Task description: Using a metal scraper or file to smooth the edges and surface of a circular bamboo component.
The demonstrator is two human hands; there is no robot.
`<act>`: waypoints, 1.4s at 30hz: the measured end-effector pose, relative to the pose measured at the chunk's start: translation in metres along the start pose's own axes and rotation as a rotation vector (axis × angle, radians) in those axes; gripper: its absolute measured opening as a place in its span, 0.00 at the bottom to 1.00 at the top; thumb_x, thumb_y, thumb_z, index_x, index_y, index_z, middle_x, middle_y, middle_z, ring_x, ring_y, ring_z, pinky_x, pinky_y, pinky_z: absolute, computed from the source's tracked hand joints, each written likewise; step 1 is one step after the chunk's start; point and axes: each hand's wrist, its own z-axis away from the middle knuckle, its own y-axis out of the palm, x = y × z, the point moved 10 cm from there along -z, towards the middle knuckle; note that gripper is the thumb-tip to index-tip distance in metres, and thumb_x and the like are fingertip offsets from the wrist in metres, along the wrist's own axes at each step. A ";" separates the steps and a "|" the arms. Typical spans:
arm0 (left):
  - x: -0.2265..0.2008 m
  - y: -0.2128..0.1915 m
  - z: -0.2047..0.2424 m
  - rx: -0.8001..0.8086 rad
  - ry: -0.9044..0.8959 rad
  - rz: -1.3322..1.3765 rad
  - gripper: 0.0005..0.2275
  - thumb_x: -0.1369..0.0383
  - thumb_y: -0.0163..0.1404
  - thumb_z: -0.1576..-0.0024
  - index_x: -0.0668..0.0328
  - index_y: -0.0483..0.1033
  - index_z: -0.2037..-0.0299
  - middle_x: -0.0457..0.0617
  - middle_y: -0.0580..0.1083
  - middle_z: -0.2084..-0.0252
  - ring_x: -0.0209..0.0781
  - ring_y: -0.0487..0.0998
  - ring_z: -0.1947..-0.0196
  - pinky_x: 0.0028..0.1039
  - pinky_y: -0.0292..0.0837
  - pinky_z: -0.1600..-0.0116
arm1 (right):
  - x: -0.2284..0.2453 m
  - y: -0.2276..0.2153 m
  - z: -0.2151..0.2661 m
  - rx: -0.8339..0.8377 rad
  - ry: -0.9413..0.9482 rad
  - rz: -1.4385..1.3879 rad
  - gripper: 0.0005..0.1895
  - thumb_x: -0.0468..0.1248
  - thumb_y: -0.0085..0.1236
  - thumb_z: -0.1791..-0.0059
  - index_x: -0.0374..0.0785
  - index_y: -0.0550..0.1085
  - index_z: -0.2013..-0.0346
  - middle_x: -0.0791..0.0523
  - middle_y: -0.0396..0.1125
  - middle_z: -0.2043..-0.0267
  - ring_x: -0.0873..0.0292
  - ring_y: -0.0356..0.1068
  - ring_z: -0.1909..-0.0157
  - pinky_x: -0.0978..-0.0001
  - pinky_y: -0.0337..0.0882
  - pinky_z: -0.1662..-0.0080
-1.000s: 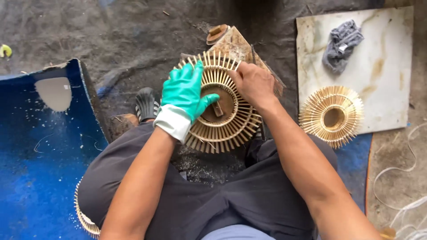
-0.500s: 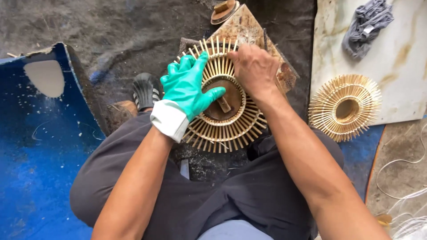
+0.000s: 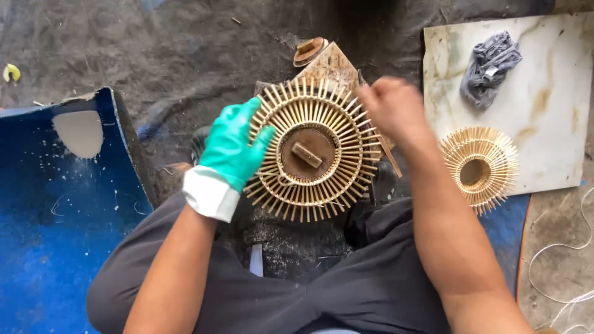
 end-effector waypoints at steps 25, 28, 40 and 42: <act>-0.001 0.002 0.000 0.024 -0.169 0.134 0.17 0.68 0.56 0.37 0.57 0.72 0.37 0.57 0.74 0.54 0.49 0.81 0.58 0.36 0.78 0.52 | 0.012 -0.010 0.015 0.165 0.009 0.061 0.22 0.53 0.54 0.43 0.35 0.78 0.62 0.49 0.75 0.71 0.59 0.76 0.71 0.57 0.76 0.61; -0.027 0.012 0.002 0.041 0.019 0.000 0.22 0.67 0.59 0.40 0.59 0.70 0.36 0.61 0.73 0.52 0.56 0.80 0.56 0.40 0.77 0.52 | 0.007 0.016 0.036 0.414 0.269 0.072 0.21 0.52 0.49 0.43 0.35 0.76 0.61 0.50 0.75 0.71 0.57 0.76 0.71 0.56 0.78 0.65; -0.018 0.047 0.007 0.232 -0.017 -0.182 0.22 0.70 0.51 0.37 0.51 0.67 0.32 0.61 0.71 0.53 0.60 0.80 0.64 0.47 0.77 0.61 | 0.053 0.072 0.073 0.446 -0.126 0.009 0.12 0.39 0.56 0.47 0.31 0.68 0.65 0.46 0.71 0.75 0.50 0.74 0.72 0.49 0.73 0.65; -0.022 0.043 0.010 0.163 0.023 -0.143 0.20 0.71 0.52 0.38 0.53 0.70 0.34 0.60 0.71 0.51 0.61 0.80 0.62 0.46 0.76 0.60 | 0.046 0.072 0.078 0.411 -0.075 0.051 0.10 0.39 0.50 0.43 0.33 0.69 0.61 0.46 0.72 0.75 0.45 0.74 0.74 0.50 0.74 0.67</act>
